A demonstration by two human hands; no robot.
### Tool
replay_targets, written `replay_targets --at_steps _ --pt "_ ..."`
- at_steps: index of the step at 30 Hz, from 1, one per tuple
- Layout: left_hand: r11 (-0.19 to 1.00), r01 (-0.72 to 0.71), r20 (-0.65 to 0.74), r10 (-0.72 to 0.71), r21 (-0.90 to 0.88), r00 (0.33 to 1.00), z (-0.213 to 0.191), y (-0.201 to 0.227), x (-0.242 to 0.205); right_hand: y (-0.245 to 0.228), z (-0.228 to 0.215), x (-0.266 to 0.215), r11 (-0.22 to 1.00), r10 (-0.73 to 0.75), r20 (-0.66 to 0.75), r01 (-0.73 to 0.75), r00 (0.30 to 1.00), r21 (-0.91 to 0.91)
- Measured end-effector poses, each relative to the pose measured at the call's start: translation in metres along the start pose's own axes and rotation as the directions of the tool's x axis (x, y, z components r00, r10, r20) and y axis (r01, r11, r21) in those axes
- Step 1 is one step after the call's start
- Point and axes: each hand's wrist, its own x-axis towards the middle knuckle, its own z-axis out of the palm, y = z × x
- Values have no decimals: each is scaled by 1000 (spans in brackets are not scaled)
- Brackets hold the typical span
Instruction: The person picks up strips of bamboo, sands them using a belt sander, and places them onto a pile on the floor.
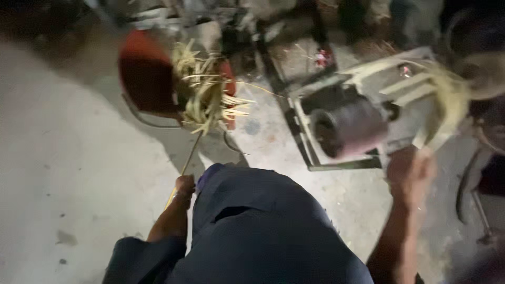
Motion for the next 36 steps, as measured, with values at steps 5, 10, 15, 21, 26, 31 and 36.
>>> replay_targets --at_steps 5,10,15,21,26,31,36 --pt "993 -120 94 121 -22 988 48 -2 -24 65 5 36 944 256 -149 -280 955 -175" --pt "386 -719 325 699 578 636 93 -25 -33 143 -23 32 804 488 -36 -433 872 408" --pt "981 -138 94 152 -137 984 105 -71 -47 121 -14 20 796 286 63 -201 956 -570" --pt "971 169 -148 -195 -170 970 68 -112 -85 89 -16 31 827 508 14 -483 861 -288" --pt "980 92 -212 -129 -174 969 55 -133 -116 98 -22 32 832 503 41 -471 863 -293" --pt "991 134 -147 -136 -23 980 61 -127 -121 86 -18 27 856 468 78 -429 881 -288" --pt "985 133 -23 -137 -107 990 77 -111 -106 87 -17 24 832 465 38 -422 884 -360"
